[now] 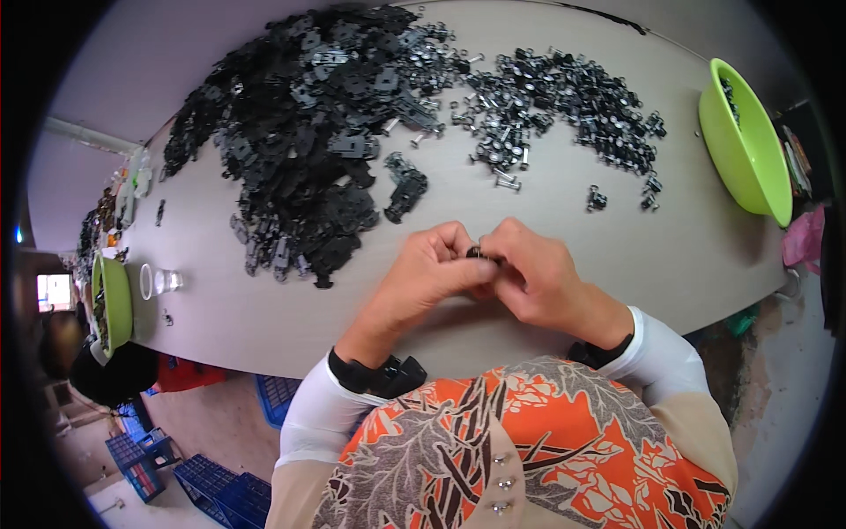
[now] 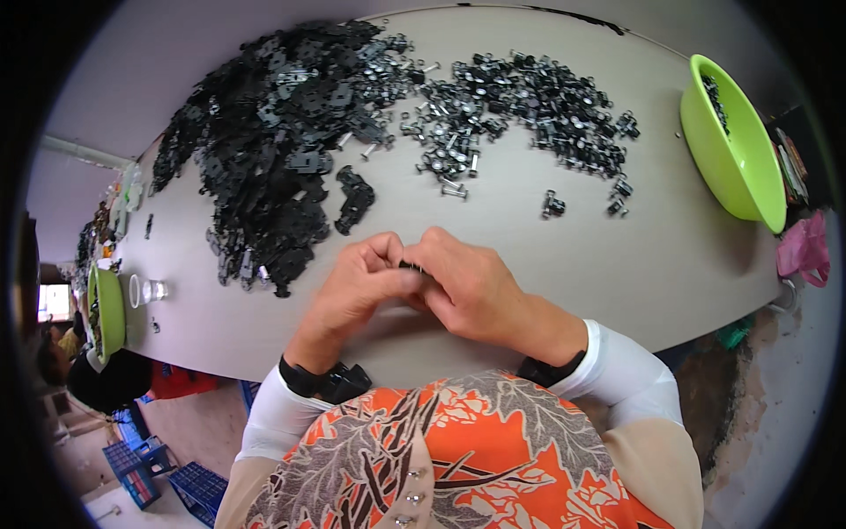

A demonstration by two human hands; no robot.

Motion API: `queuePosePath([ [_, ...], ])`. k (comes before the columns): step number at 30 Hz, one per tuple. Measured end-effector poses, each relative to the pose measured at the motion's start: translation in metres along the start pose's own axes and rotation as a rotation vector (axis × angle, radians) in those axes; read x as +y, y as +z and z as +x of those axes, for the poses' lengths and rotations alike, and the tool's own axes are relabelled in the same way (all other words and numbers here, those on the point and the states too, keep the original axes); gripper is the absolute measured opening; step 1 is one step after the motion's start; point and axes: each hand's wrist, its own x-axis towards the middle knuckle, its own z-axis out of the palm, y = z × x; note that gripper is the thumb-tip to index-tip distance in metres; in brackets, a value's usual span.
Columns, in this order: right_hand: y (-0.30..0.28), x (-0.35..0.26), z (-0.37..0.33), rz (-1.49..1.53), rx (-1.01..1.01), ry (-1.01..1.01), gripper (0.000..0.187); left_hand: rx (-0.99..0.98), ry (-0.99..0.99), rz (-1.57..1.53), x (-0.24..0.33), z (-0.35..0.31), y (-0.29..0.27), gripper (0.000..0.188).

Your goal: The person assembles small metal bolts into black plastic clips by hand. They repeatedly pick up a bolt and a clip, insert the bolt into the clip, and place the assembled unit on the table.

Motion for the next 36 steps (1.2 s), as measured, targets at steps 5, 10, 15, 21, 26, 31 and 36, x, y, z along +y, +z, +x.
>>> queuePosePath([
  [5, 0.000, -0.004, 0.004, 0.190, -0.194, -0.035, 0.034, 0.206, -0.007, 0.132, -0.006, -0.040, -0.016, 0.028],
  [10, -0.031, 0.037, 0.014, -0.242, 0.019, 0.103, 0.020, 0.429, 0.016, 0.309, 0.003, -0.134, -0.041, 0.030],
  [15, -0.021, 0.063, 0.015, -0.481, 0.029, 0.034, 0.012, 0.704, -0.398, 1.067, 0.000, -0.227, -0.065, 0.028],
  [21, -0.028, 0.056, 0.012, -0.426, -0.101, 0.161, 0.010, 0.740, -0.087, 1.178, 0.035, -0.180, -0.040, 0.021],
  [26, -0.037, 0.033, 0.015, -0.384, -0.195, 0.264, 0.018, 0.503, 0.573, 1.297, 0.037, -0.053, -0.035, 0.011],
  [31, -0.021, 0.048, 0.007, -0.426, -0.108, 0.079, 0.009, 0.568, 0.429, 1.480, 0.005, 0.056, -0.040, 0.016],
  [36, -0.024, 0.033, 0.005, -0.337, -0.227, 0.227, 0.019, 0.613, 0.526, 1.280, -0.001, 0.041, -0.024, 0.017],
])
